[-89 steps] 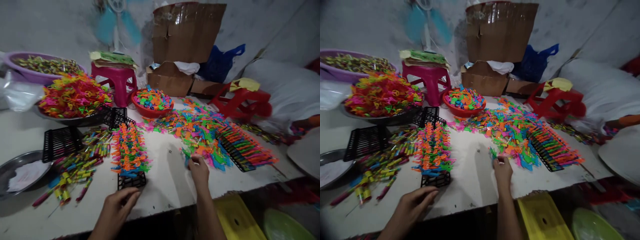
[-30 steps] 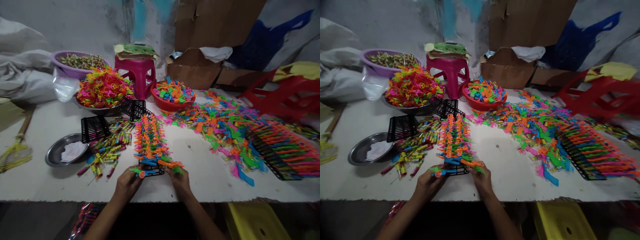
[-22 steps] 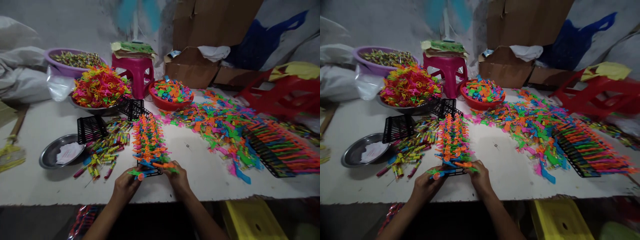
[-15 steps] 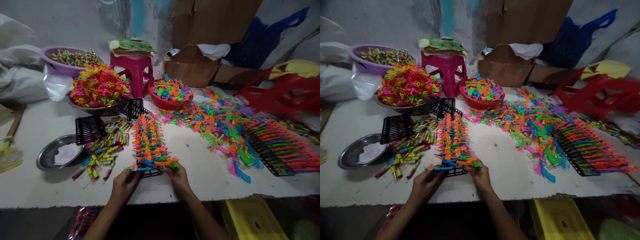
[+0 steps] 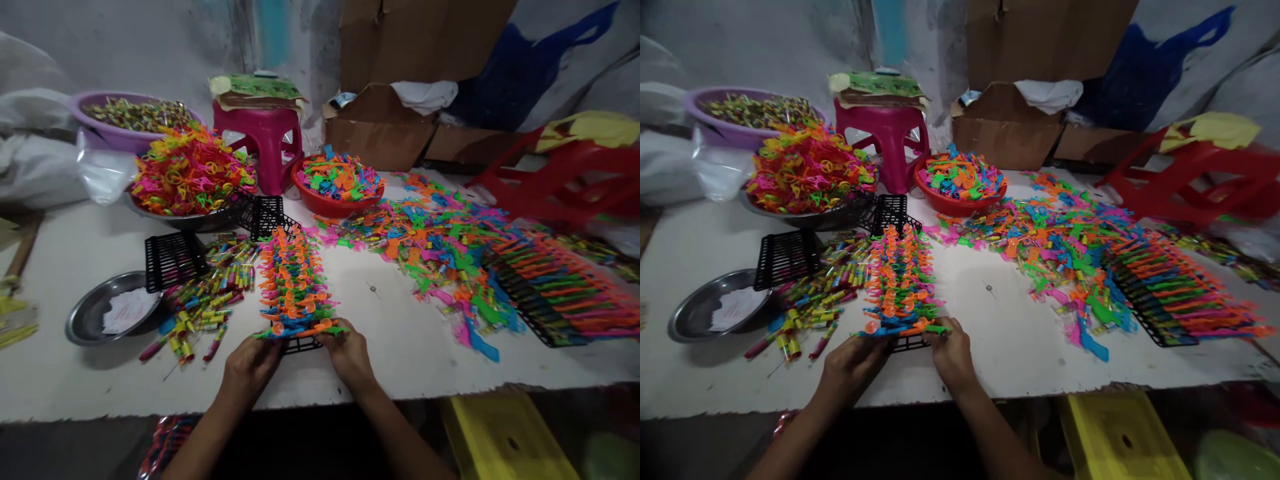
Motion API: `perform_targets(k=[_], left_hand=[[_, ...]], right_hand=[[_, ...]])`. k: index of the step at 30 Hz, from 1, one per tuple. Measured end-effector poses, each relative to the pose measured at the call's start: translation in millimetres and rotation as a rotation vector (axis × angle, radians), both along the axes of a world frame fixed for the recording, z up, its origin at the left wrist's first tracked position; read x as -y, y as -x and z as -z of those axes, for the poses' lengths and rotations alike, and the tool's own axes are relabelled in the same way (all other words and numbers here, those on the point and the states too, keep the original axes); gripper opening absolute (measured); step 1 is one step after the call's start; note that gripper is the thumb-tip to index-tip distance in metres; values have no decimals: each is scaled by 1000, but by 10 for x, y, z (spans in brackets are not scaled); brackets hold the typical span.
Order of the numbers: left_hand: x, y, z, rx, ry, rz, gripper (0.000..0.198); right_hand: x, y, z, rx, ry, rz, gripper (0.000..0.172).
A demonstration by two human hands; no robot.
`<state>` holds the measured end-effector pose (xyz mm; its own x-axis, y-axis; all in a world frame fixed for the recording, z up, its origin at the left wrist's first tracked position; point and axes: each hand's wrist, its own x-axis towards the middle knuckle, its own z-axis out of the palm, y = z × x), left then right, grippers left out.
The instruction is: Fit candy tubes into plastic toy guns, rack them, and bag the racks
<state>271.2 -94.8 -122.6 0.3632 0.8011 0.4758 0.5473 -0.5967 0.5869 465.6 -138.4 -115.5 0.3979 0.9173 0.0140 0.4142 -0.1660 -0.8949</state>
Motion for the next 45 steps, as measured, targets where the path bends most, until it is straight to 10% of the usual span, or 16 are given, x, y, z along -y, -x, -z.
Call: perform_targets(k=[6,14,41,45], left_hand=[[-19,88,58,62,271,-26,20],[31,-15,-59,-50,-75,3,18],[-37,-150,24,-63,19,-34,10],[-25,-83,84,-72,54,-25,15]], right_hand=[[-7,36,11,-56,-12,32,9],[-21,55,64,22,-62,0,11],[-40,51,193,567,-97,-94,14],[-174,-293,-6,452,40,-368,10]])
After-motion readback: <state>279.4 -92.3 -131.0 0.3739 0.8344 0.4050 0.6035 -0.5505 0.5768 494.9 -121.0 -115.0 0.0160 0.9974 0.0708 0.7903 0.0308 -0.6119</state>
